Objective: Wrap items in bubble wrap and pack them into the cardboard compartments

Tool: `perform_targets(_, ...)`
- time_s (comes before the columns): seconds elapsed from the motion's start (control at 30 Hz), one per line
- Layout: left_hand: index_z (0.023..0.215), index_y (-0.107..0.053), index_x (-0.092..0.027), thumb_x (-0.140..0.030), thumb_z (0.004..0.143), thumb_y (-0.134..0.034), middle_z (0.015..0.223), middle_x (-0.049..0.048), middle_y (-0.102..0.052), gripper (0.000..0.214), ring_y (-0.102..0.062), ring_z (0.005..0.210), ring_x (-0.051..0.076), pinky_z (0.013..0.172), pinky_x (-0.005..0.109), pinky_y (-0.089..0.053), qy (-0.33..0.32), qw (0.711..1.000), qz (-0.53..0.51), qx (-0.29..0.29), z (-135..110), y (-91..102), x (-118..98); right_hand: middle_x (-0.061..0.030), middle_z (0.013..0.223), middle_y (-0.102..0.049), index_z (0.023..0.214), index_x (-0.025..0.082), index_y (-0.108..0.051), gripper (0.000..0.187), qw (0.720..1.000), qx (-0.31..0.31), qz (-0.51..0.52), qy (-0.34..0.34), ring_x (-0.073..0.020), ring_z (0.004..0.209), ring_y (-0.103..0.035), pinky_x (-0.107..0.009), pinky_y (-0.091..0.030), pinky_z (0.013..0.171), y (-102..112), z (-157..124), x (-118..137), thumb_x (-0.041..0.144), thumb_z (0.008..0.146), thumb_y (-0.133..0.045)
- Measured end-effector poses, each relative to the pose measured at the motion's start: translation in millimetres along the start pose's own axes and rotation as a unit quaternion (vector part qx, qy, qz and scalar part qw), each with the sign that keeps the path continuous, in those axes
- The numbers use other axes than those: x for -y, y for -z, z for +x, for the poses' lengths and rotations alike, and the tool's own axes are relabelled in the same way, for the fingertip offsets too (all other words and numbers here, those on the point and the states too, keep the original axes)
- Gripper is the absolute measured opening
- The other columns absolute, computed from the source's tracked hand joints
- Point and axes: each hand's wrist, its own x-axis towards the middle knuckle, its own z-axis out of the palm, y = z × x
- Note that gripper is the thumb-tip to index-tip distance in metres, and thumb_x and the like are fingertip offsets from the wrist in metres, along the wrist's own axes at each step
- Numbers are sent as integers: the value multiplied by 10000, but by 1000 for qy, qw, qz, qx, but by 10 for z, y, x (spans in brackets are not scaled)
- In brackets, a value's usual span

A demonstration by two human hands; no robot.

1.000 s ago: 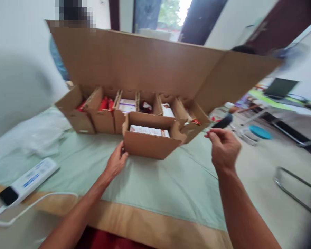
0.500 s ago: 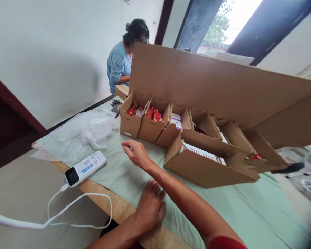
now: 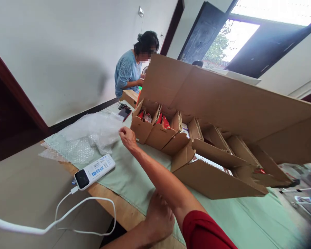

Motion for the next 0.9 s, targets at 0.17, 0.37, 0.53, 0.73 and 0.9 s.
perform_targets(0.17,1209,-702,-227,-160,696,-627,1305,140,-702,523,-589,1260,372,1108,593,-437,46,988,-144,-28,-52,118,33,14,893,-674,841,221,-601,55,993,-32,97,51,-147,861,-617,-250,-481,821,454,-381,112,225,859,-549)
perform_targets(0.37,1360,-563,-212,-348,908,-529,1368,158,-655,473,-613,1286,300,1120,572,-447,198,907,-355,-112,-61,367,191,-2,745,-711,802,194,-652,190,935,129,324,62,-161,737,-659,-291,-525,754,1615,-1553,-436,358,772,-744)
perform_targets(0.53,1401,-466,-260,-322,793,-645,1275,118,-691,638,-683,1179,243,1075,495,-503,286,824,-478,-107,-259,592,141,-8,701,-725,765,174,-691,262,938,173,290,-82,-154,667,-672,-294,-548,692,2439,-2701,-1343,402,751,-819)
perform_targets(0.73,1061,-611,-247,-135,574,-755,1012,17,-727,520,-709,1043,217,1044,464,-513,386,713,-572,-124,-325,692,-279,29,606,-618,739,186,-650,293,925,12,312,-217,-123,547,-577,-270,-511,571,2731,-3878,-2081,443,718,-788)
perform_targets(0.9,831,-585,-224,-193,620,-784,859,-37,-676,292,-677,862,152,879,370,-586,420,719,-538,-133,-349,749,-441,-29,705,-695,776,192,-627,368,885,-259,242,-302,-158,627,-657,-256,-498,547,2790,-4616,-2484,516,694,-781)
